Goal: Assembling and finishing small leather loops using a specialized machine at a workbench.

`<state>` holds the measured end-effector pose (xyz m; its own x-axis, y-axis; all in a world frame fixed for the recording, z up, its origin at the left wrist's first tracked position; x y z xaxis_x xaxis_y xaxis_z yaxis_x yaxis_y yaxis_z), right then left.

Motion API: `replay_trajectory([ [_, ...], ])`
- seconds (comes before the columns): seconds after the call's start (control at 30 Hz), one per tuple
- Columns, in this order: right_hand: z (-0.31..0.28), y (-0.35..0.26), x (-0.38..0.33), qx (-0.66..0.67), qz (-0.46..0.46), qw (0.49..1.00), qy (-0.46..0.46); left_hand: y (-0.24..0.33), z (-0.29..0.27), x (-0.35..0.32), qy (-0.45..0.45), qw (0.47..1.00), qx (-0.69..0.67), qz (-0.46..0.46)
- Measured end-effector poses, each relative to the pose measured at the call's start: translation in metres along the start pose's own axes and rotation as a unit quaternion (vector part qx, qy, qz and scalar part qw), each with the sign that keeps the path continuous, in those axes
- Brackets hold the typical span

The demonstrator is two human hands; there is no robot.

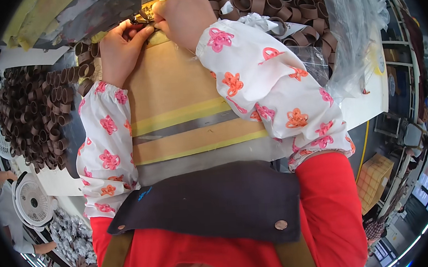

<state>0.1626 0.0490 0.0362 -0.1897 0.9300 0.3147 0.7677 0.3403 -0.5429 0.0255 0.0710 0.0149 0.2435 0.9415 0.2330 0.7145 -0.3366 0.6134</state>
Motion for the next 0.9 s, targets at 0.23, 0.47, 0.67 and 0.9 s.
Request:
replay_trajectory([
  [0.23, 0.004, 0.002, 0.003, 0.077, -0.035, 0.995, -0.044, 0.003, -0.005, 0.001, -0.043, 0.997, 0.004, 0.069],
  [0.47, -0.011, -0.022, -0.032, 0.054, -0.006, 0.998, -0.035, 0.012, -0.003, -0.027, -0.167, 0.983, -0.061, 0.049],
  [0.67, 0.011, -0.006, -0.016, 0.268, 0.055, 0.961, -0.04, 0.02, -0.009, -0.028, -0.063, 0.991, -0.045, 0.109],
  [0.9, -0.002, -0.048, -0.038, 0.233, -0.045, 0.958, -0.159, 0.036, -0.016, -0.022, -0.024, 0.976, -0.107, 0.186],
])
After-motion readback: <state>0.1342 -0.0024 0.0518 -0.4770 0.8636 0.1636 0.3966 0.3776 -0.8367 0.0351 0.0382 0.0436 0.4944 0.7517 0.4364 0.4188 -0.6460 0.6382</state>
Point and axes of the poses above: each hand's wrist, its own x-axis towards the middle knuckle, its own z-axis out of the palm, y = z × x, the point moved 6 cm from there along x, towards the middle knuckle, and after that the axes turned 8 degrees about x, right-handed, at the moved point
